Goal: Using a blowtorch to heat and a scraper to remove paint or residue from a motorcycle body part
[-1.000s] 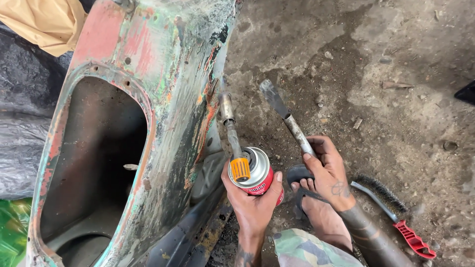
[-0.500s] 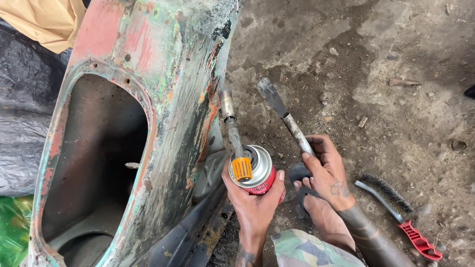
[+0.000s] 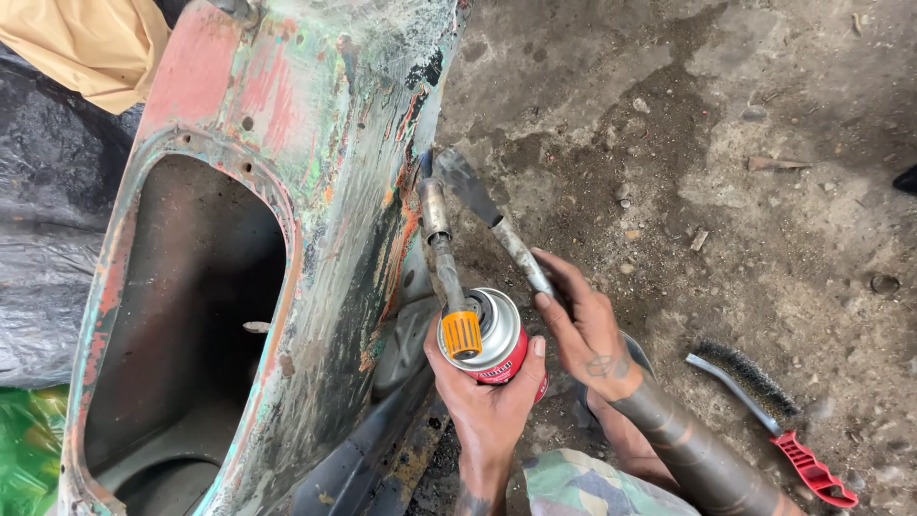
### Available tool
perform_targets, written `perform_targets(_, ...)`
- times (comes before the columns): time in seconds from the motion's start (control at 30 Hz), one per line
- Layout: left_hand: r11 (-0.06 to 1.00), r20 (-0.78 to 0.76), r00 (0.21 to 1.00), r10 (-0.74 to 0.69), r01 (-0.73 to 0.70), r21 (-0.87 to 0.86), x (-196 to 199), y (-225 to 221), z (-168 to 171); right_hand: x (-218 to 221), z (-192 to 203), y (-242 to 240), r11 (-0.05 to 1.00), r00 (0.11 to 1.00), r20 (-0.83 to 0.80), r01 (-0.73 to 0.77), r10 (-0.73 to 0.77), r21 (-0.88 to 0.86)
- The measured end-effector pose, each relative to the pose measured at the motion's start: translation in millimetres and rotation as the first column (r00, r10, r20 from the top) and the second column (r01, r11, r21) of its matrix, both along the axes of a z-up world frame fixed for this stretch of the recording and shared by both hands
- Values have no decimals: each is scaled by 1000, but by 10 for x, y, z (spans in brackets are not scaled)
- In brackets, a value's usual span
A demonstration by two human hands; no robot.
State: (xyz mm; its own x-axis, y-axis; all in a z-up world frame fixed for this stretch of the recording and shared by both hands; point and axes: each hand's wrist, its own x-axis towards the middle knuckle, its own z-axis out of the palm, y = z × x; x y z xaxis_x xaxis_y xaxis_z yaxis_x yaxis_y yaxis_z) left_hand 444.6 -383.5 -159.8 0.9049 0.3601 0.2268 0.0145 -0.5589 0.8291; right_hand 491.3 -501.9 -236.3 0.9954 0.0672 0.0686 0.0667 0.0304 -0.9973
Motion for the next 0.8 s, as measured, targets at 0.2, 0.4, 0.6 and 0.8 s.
perform_targets(0.2,999,19,1000,-8,8,44,-9,29,37,-12,-17,149,996,989,142,-27,39,-87)
perform_targets(0.4,1000,9,1000,0,0,28,-44,74,43,10,52,231,999,982,183,-43,44,-4)
perform_targets(0.6,997,5,1000,-11,10,70,-63,78,56,88,-41,267,1000,981,194,14,-10,-22)
perform_targets(0.8,992,29,999,-41,38,117,-72,50,81,129,-28,270,996,977,213,-32,13,83)
